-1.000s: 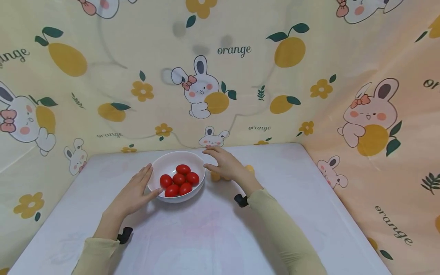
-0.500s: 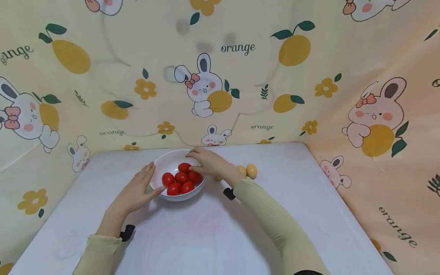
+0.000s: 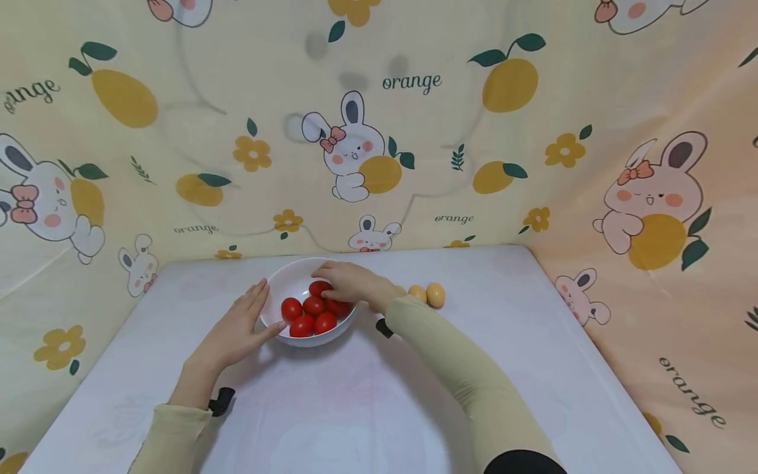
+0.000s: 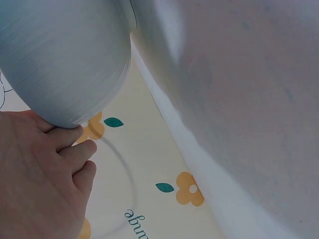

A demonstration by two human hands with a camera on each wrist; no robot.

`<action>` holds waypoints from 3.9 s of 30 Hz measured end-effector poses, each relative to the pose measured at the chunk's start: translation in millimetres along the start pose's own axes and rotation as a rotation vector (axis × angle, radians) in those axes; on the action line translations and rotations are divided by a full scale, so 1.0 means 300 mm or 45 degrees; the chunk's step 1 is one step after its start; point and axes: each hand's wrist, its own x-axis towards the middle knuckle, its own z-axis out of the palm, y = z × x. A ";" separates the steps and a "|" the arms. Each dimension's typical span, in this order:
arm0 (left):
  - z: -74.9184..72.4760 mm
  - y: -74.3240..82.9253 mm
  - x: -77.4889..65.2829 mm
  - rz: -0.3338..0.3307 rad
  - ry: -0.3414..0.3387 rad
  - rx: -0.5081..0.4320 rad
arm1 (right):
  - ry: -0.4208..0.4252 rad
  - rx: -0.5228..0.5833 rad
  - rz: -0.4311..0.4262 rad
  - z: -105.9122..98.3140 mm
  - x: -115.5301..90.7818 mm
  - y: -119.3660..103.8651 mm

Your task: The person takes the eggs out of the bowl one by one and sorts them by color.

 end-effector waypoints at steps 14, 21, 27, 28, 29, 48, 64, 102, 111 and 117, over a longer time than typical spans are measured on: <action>-0.009 0.007 0.000 0.012 -0.001 0.002 | -0.098 -0.031 0.014 0.008 0.046 -0.006; -0.006 0.004 -0.004 0.020 0.000 -0.006 | -0.127 0.014 0.054 0.024 0.054 -0.012; -0.006 0.003 -0.004 0.033 -0.003 -0.007 | -0.139 0.052 0.097 0.034 0.057 -0.019; -0.006 0.003 -0.004 0.032 -0.004 -0.005 | -0.139 0.050 0.101 0.036 0.058 -0.019; -0.006 0.003 -0.003 0.031 -0.005 -0.003 | -0.136 0.048 0.101 0.037 0.059 -0.020; 0.000 -0.005 0.000 0.032 -0.001 -0.005 | -0.040 0.059 0.048 0.034 0.040 -0.025; 0.002 -0.006 -0.001 0.040 0.003 0.004 | 0.115 0.109 0.035 0.001 -0.033 -0.034; -0.003 0.005 -0.010 0.024 -0.005 0.006 | 0.723 0.421 0.100 0.031 -0.326 -0.011; -0.005 0.005 -0.006 0.017 -0.009 0.016 | 0.695 0.448 0.259 0.055 -0.417 0.016; -0.004 0.004 -0.007 0.007 -0.020 0.013 | 0.643 0.466 0.308 0.078 -0.467 0.029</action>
